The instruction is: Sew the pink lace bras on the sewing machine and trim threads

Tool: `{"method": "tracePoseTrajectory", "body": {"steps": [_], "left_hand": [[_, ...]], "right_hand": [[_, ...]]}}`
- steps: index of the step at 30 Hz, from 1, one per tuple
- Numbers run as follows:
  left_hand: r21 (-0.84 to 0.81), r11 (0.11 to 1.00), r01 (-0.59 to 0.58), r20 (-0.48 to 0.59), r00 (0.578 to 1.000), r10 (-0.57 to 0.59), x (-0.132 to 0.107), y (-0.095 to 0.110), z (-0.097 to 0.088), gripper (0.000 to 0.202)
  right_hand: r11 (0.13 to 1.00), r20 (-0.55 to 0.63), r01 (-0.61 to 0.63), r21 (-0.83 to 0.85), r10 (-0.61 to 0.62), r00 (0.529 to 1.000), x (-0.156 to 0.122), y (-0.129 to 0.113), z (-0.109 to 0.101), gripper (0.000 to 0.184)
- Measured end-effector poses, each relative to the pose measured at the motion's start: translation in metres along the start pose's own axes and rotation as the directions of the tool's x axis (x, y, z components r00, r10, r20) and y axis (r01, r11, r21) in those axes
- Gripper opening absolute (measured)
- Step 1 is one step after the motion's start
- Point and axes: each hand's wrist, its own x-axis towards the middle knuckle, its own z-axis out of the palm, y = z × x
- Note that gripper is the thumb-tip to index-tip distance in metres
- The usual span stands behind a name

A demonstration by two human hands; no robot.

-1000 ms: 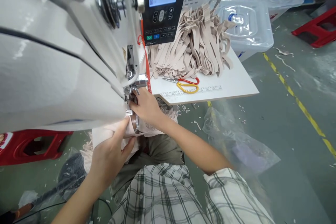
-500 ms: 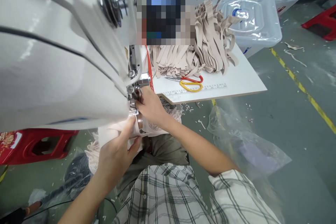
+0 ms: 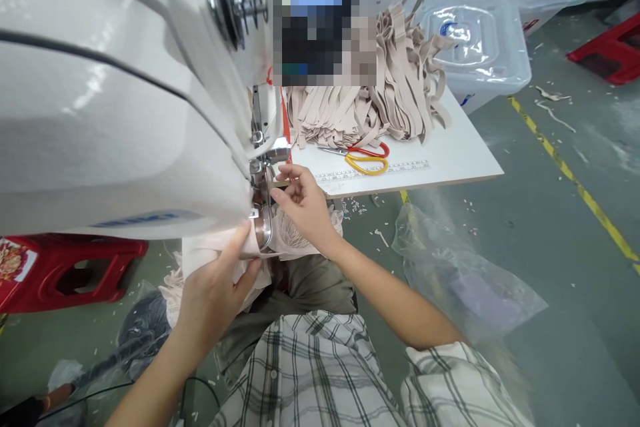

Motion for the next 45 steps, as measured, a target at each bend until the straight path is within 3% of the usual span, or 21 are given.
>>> {"method": "tracePoseTrajectory", "body": {"steps": [3,8,11,14,17,19,22,24,26,28,30,31,32,33,34,35,37,38,42,45], "left_hand": [[0.011,1.000,0.006,-0.055,0.998,-0.006,-0.005,-0.006,0.003,0.054],[-0.076,0.997,-0.005,-0.133,0.991,-0.006,-0.012,-0.009,0.014,0.076],[-0.065,0.996,-0.062,-0.192,0.980,0.048,-0.019,0.000,0.024,0.085],[-0.037,0.986,-0.163,-0.259,0.955,0.148,-0.032,0.021,0.036,0.092],[-0.111,0.940,-0.324,-0.201,0.933,0.298,-0.051,0.041,0.043,0.094],[-0.307,0.871,-0.384,-0.086,0.923,0.376,-0.061,0.042,0.040,0.095],[-0.649,0.709,-0.277,0.053,0.913,0.405,-0.065,0.029,0.024,0.071],[-0.693,0.659,-0.292,-0.031,0.925,0.378,-0.060,0.020,0.009,0.046],[-0.556,0.701,-0.447,-0.210,0.891,0.402,-0.051,0.017,-0.006,0.040],[-0.346,0.768,-0.538,-0.246,0.842,0.479,-0.038,0.019,-0.015,0.042],[-0.221,0.865,-0.451,-0.083,0.892,0.444,-0.024,0.021,-0.015,0.033],[-0.226,0.913,-0.340,0.014,0.936,0.352,-0.018,0.019,-0.012,0.034],[-0.299,0.934,-0.196,0.117,0.964,0.240,-0.011,0.016,-0.006,0.040],[-0.450,0.893,-0.017,0.239,0.961,0.139,-0.006,0.012,0.000,0.044],[-0.619,0.765,0.178,0.373,0.924,0.087,-0.002,0.007,0.008,0.045],[-0.744,0.568,0.352,0.486,0.868,0.100,0.001,0.002,0.017,0.044],[-0.818,0.195,0.541,0.573,0.797,0.194,0.004,-0.007,0.034,0.042],[-0.824,0.093,0.559,0.566,0.799,0.204,0.003,-0.010,0.041,0.042],[-0.890,-0.018,0.456,0.453,0.887,0.088,-0.006,-0.011,0.055,0.038],[-0.933,0.062,0.354,0.356,0.934,0.031,-0.012,-0.007,0.051,0.034]], "right_hand": [[0.987,-0.097,-0.105,0.121,0.117,0.988,-0.012,0.002,0.000,0.032],[0.951,-0.022,-0.175,0.256,0.186,0.982,-0.033,-0.002,0.000,0.028],[0.933,0.031,-0.188,0.307,0.187,0.982,-0.049,-0.011,-0.002,0.031],[0.954,0.090,-0.176,0.244,0.158,0.983,-0.068,-0.023,-0.004,0.032],[0.947,0.161,-0.249,0.201,0.219,0.962,-0.087,-0.031,-0.011,0.027],[0.904,0.137,-0.313,0.292,0.285,0.949,-0.097,-0.032,-0.018,0.028],[0.760,0.171,-0.416,0.500,0.384,0.907,-0.104,-0.033,-0.030,0.030],[0.665,0.304,-0.494,0.560,0.390,0.869,-0.103,-0.036,-0.036,0.034],[0.684,0.459,-0.511,0.521,0.281,0.843,-0.098,-0.043,-0.041,0.037],[0.840,0.581,-0.390,0.378,0.113,0.806,-0.093,-0.051,-0.043,0.035],[0.991,0.611,-0.084,0.100,0.005,0.792,-0.090,-0.056,-0.041,0.029],[0.992,0.590,0.099,-0.080,-0.033,0.806,-0.089,-0.056,-0.038,0.027],[0.932,0.552,0.258,-0.254,-0.079,0.830,-0.089,-0.054,-0.034,0.026],[0.838,0.511,0.372,-0.399,-0.133,0.849,-0.089,-0.050,-0.030,0.025],[0.745,0.481,0.445,-0.497,-0.190,0.856,-0.089,-0.044,-0.025,0.025],[0.674,0.463,0.491,-0.552,-0.242,0.853,-0.089,-0.036,-0.020,0.025],[0.613,0.435,0.546,-0.571,-0.339,0.835,-0.088,-0.022,-0.011,0.026],[0.621,0.411,0.552,-0.557,-0.372,0.832,-0.087,-0.016,-0.009,0.024],[0.791,0.118,0.386,-0.475,-0.378,0.918,-0.091,-0.006,-0.006,0.019],[0.861,0.014,0.281,-0.424,-0.304,0.952,-0.097,-0.009,-0.002,0.020]]}}
